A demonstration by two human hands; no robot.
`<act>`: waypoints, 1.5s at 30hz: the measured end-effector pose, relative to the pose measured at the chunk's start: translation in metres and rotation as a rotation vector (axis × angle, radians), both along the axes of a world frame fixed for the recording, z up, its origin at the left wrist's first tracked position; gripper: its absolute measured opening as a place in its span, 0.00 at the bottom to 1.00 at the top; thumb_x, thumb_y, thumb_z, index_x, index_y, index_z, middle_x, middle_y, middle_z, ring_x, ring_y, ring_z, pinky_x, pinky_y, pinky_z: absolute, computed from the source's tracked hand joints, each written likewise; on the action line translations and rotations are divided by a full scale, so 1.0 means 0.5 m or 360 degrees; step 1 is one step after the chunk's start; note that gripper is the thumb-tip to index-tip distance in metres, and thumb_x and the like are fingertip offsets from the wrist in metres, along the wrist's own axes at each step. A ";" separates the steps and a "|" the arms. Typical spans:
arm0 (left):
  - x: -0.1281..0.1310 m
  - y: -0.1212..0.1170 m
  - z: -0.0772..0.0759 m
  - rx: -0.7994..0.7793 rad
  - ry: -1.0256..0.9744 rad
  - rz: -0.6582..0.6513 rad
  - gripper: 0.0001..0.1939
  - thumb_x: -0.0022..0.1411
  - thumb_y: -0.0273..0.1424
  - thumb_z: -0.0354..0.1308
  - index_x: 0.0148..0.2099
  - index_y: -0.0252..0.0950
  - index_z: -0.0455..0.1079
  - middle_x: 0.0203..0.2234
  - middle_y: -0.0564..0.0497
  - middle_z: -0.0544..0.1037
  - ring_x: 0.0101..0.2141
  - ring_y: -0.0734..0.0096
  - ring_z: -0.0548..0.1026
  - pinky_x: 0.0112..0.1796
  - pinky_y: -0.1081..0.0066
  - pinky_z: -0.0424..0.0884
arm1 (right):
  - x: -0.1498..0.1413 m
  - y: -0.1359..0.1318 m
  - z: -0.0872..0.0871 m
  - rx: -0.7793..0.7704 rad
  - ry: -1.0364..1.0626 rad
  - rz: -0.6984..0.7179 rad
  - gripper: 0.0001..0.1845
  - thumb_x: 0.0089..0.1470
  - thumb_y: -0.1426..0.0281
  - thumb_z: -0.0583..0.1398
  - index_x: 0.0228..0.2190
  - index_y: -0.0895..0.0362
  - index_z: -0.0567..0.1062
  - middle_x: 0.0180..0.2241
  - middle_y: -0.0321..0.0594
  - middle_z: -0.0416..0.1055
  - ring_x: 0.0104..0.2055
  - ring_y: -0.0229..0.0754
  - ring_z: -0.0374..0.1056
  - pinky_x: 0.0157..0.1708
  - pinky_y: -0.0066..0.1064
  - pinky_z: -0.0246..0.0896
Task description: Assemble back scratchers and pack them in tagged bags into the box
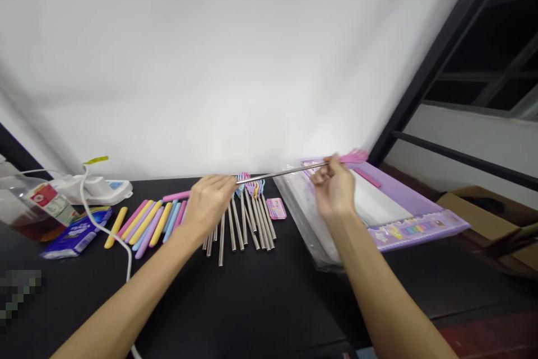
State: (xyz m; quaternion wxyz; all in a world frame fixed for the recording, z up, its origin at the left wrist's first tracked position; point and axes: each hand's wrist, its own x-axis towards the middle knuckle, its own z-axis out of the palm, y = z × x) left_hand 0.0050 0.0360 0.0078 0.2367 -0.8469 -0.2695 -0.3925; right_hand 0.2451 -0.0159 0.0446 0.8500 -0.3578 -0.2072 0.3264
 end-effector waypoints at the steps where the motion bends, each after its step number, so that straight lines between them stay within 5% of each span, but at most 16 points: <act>1: 0.012 -0.011 0.005 0.0004 0.0006 -0.0070 0.12 0.73 0.29 0.53 0.38 0.33 0.75 0.34 0.46 0.84 0.36 0.63 0.81 0.39 0.65 0.71 | -0.019 0.000 0.000 -0.0045 -0.0035 0.0155 0.19 0.51 0.60 0.70 0.24 0.58 0.70 0.16 0.27 0.59 0.17 0.27 0.52 0.16 0.20 0.49; 4: 0.023 -0.031 0.019 -0.0027 0.0025 -0.0093 0.11 0.74 0.31 0.52 0.42 0.35 0.75 0.35 0.47 0.84 0.36 0.65 0.81 0.40 0.66 0.71 | -0.038 -0.005 0.006 -0.0145 -0.0117 0.0382 0.14 0.49 0.67 0.70 0.22 0.61 0.72 0.16 0.29 0.61 0.15 0.26 0.50 0.14 0.20 0.45; 7: -0.013 -0.018 0.026 -0.0076 0.0089 0.0090 0.11 0.73 0.35 0.53 0.45 0.38 0.75 0.33 0.50 0.83 0.29 0.67 0.79 0.31 0.69 0.67 | 0.005 -0.010 0.012 -0.0118 -0.0075 0.0051 0.14 0.53 0.70 0.67 0.21 0.60 0.71 0.14 0.25 0.56 0.14 0.25 0.44 0.13 0.20 0.42; 12: -0.064 0.008 0.024 -0.0076 0.0242 0.0207 0.16 0.76 0.39 0.47 0.48 0.40 0.75 0.26 0.53 0.79 0.25 0.72 0.76 0.24 0.71 0.57 | 0.042 -0.002 -0.011 -0.0238 -0.0525 -0.0258 0.16 0.49 0.63 0.71 0.23 0.58 0.70 0.16 0.28 0.63 0.15 0.28 0.54 0.13 0.20 0.48; 15: -0.043 -0.003 0.019 -0.0004 0.0303 0.0197 0.15 0.76 0.38 0.48 0.48 0.39 0.74 0.26 0.53 0.78 0.27 0.72 0.76 0.24 0.71 0.56 | -0.007 0.004 -0.036 -0.0427 -0.1128 0.0101 0.22 0.50 0.52 0.68 0.25 0.58 0.72 0.15 0.31 0.65 0.14 0.32 0.58 0.13 0.23 0.52; 18: -0.018 -0.020 0.015 0.0000 0.0302 0.0193 0.13 0.75 0.36 0.49 0.47 0.38 0.74 0.26 0.52 0.77 0.26 0.71 0.75 0.23 0.69 0.54 | -0.049 0.004 -0.044 -0.0394 -0.1353 0.0424 0.24 0.54 0.49 0.64 0.25 0.57 0.71 0.15 0.30 0.65 0.13 0.30 0.58 0.13 0.24 0.51; 22: -0.015 -0.031 0.021 -0.0124 0.0199 0.0195 0.16 0.76 0.38 0.46 0.49 0.40 0.74 0.27 0.52 0.77 0.26 0.71 0.75 0.25 0.70 0.56 | -0.054 -0.004 -0.027 -0.0191 -0.1194 0.0535 0.21 0.53 0.52 0.67 0.27 0.57 0.72 0.17 0.30 0.67 0.15 0.30 0.60 0.16 0.24 0.54; 26: -0.029 -0.035 0.032 -0.0346 0.0193 0.0293 0.17 0.76 0.39 0.45 0.59 0.45 0.69 0.32 0.52 0.79 0.30 0.68 0.78 0.26 0.69 0.57 | -0.041 -0.018 -0.006 -0.0135 -0.1029 0.0710 0.25 0.45 0.59 0.73 0.43 0.56 0.76 0.28 0.36 0.77 0.28 0.38 0.73 0.32 0.30 0.70; 29: -0.040 -0.036 0.032 -0.0617 0.0188 0.0439 0.15 0.76 0.35 0.46 0.59 0.44 0.69 0.39 0.51 0.80 0.34 0.65 0.79 0.27 0.69 0.61 | -0.018 -0.026 -0.002 -0.0341 -0.1268 0.0563 0.29 0.48 0.64 0.69 0.52 0.55 0.74 0.37 0.42 0.81 0.40 0.46 0.77 0.44 0.39 0.71; 34: -0.045 -0.035 0.019 -0.0825 0.0249 0.0442 0.14 0.74 0.32 0.48 0.56 0.39 0.70 0.48 0.49 0.79 0.40 0.60 0.80 0.33 0.66 0.68 | 0.047 -0.024 -0.014 -0.1221 -0.2307 -0.0243 0.16 0.52 0.68 0.63 0.44 0.56 0.79 0.43 0.47 0.81 0.46 0.57 0.76 0.50 0.49 0.66; 38: -0.041 -0.036 0.013 -0.0836 0.0312 0.0419 0.15 0.74 0.33 0.48 0.57 0.39 0.70 0.46 0.48 0.80 0.40 0.57 0.81 0.33 0.66 0.69 | 0.063 -0.019 -0.024 -0.1769 -0.2597 -0.0146 0.20 0.52 0.65 0.64 0.47 0.57 0.80 0.45 0.48 0.81 0.50 0.64 0.74 0.47 0.51 0.67; 45: -0.042 -0.042 0.014 -0.0860 0.0343 0.0408 0.15 0.74 0.34 0.48 0.56 0.40 0.71 0.42 0.49 0.81 0.38 0.56 0.81 0.33 0.65 0.70 | 0.037 -0.019 -0.019 -0.1769 -0.2597 -0.0161 0.18 0.51 0.73 0.60 0.44 0.55 0.80 0.40 0.42 0.82 0.48 0.59 0.75 0.44 0.44 0.66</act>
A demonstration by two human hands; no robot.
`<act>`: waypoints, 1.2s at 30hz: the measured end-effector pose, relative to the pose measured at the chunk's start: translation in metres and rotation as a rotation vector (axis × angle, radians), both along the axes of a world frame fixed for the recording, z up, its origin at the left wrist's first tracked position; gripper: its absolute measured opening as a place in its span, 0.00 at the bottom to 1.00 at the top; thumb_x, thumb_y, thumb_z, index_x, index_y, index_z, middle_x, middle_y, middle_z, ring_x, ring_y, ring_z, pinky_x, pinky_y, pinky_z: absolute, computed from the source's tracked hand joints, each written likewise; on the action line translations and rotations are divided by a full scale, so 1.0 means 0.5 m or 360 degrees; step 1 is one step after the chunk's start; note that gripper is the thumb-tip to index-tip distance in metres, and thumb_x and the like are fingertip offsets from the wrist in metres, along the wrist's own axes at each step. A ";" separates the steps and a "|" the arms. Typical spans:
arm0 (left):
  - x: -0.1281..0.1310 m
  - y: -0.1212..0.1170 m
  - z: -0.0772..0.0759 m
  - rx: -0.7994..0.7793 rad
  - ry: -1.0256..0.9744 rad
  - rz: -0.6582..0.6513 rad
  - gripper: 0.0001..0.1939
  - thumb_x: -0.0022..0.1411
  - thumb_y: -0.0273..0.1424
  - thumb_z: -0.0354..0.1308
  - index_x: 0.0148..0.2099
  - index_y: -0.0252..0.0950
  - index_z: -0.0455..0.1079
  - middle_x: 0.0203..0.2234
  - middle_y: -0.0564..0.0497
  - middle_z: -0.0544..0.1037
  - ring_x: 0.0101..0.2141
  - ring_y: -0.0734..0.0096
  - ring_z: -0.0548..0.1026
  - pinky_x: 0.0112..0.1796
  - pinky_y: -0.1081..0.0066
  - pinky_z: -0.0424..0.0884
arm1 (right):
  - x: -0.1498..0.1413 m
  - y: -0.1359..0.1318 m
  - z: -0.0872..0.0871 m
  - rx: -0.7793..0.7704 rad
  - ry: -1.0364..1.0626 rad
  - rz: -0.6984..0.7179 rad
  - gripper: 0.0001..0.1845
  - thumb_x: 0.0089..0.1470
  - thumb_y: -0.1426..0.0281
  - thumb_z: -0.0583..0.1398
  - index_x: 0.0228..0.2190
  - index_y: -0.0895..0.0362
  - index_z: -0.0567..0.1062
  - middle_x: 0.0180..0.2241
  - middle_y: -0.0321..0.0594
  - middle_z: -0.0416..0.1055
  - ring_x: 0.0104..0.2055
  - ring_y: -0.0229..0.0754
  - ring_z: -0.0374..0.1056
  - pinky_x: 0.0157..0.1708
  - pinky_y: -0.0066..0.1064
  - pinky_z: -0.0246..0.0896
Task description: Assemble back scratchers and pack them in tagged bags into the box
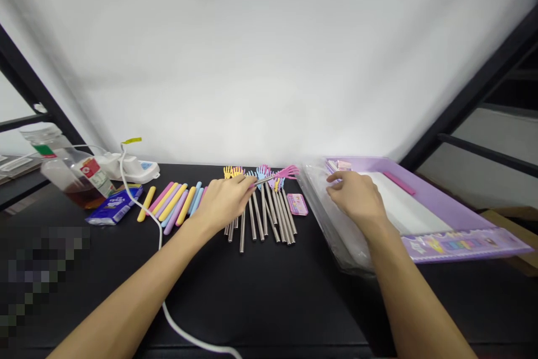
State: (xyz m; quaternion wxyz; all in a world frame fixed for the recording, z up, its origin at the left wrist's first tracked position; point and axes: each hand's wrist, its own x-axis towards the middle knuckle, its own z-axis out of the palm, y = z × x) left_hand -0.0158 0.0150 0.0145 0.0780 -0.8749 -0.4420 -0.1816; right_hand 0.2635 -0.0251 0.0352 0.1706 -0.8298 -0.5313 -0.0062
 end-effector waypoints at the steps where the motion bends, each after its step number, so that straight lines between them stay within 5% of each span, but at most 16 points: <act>1: 0.000 0.000 -0.001 0.0002 -0.0011 -0.0004 0.15 0.74 0.34 0.48 0.56 0.40 0.71 0.42 0.48 0.81 0.38 0.55 0.81 0.33 0.65 0.70 | -0.001 -0.001 0.002 0.0032 -0.0016 0.0003 0.18 0.51 0.73 0.59 0.44 0.54 0.80 0.39 0.42 0.83 0.47 0.59 0.76 0.43 0.44 0.66; 6: 0.011 -0.004 -0.007 -0.0158 -0.0439 -0.0152 0.11 0.72 0.33 0.51 0.52 0.39 0.71 0.39 0.46 0.81 0.37 0.57 0.80 0.37 0.62 0.73 | -0.004 -0.009 0.012 0.0382 0.0024 0.0101 0.12 0.49 0.73 0.61 0.37 0.53 0.79 0.33 0.38 0.82 0.41 0.54 0.77 0.41 0.41 0.65; 11: 0.046 -0.032 -0.003 -0.1531 -0.1751 -0.0628 0.12 0.72 0.40 0.53 0.47 0.37 0.68 0.43 0.45 0.78 0.43 0.62 0.79 0.40 0.62 0.78 | -0.066 -0.021 0.015 0.0921 0.0465 0.0533 0.04 0.48 0.69 0.64 0.28 0.55 0.75 0.23 0.35 0.76 0.22 0.38 0.67 0.29 0.32 0.61; 15: 0.063 -0.051 0.005 -0.2098 -0.2186 -0.0890 0.10 0.69 0.39 0.59 0.44 0.37 0.72 0.49 0.45 0.76 0.52 0.60 0.74 0.51 0.54 0.76 | -0.135 -0.032 0.010 0.0812 0.1007 0.1086 0.06 0.52 0.67 0.63 0.30 0.57 0.77 0.28 0.38 0.77 0.31 0.40 0.72 0.32 0.31 0.65; 19: 0.067 -0.054 0.006 -0.2040 -0.2348 -0.0852 0.11 0.66 0.39 0.63 0.45 0.36 0.77 0.44 0.43 0.78 0.50 0.58 0.76 0.52 0.51 0.75 | -0.162 -0.032 -0.002 0.0522 0.1275 0.1287 0.08 0.57 0.67 0.62 0.36 0.55 0.81 0.39 0.41 0.79 0.42 0.45 0.74 0.46 0.39 0.68; 23: 0.071 -0.048 0.004 -0.1977 -0.2433 -0.0719 0.14 0.65 0.40 0.63 0.46 0.35 0.78 0.48 0.40 0.79 0.51 0.55 0.75 0.50 0.53 0.75 | -0.166 -0.022 -0.021 0.0541 0.1057 0.1329 0.08 0.55 0.63 0.65 0.31 0.54 0.80 0.43 0.43 0.76 0.48 0.48 0.71 0.46 0.40 0.66; 28: 0.044 -0.013 0.004 -0.1747 -0.2679 -0.0487 0.19 0.66 0.43 0.61 0.52 0.36 0.73 0.60 0.37 0.70 0.59 0.51 0.70 0.47 0.55 0.77 | -0.159 -0.019 -0.026 0.0438 0.1168 0.1254 0.16 0.64 0.56 0.57 0.33 0.55 0.72 0.30 0.37 0.69 0.32 0.40 0.68 0.32 0.33 0.63; 32: 0.000 0.025 -0.004 -0.1242 -0.2616 -0.0312 0.38 0.50 0.28 0.73 0.61 0.43 0.63 0.65 0.40 0.62 0.52 0.58 0.77 0.50 0.57 0.76 | -0.139 -0.025 -0.009 0.0310 0.1297 0.1212 0.20 0.65 0.51 0.54 0.36 0.56 0.72 0.23 0.31 0.61 0.23 0.35 0.58 0.22 0.28 0.54; 36: -0.025 0.045 -0.009 -0.1009 -0.2378 -0.0227 0.37 0.51 0.32 0.74 0.62 0.40 0.65 0.46 0.43 0.79 0.44 0.60 0.81 0.52 0.57 0.74 | -0.113 -0.029 0.009 0.0247 0.1086 0.1237 0.23 0.62 0.51 0.57 0.42 0.57 0.78 0.24 0.34 0.63 0.24 0.36 0.57 0.22 0.29 0.54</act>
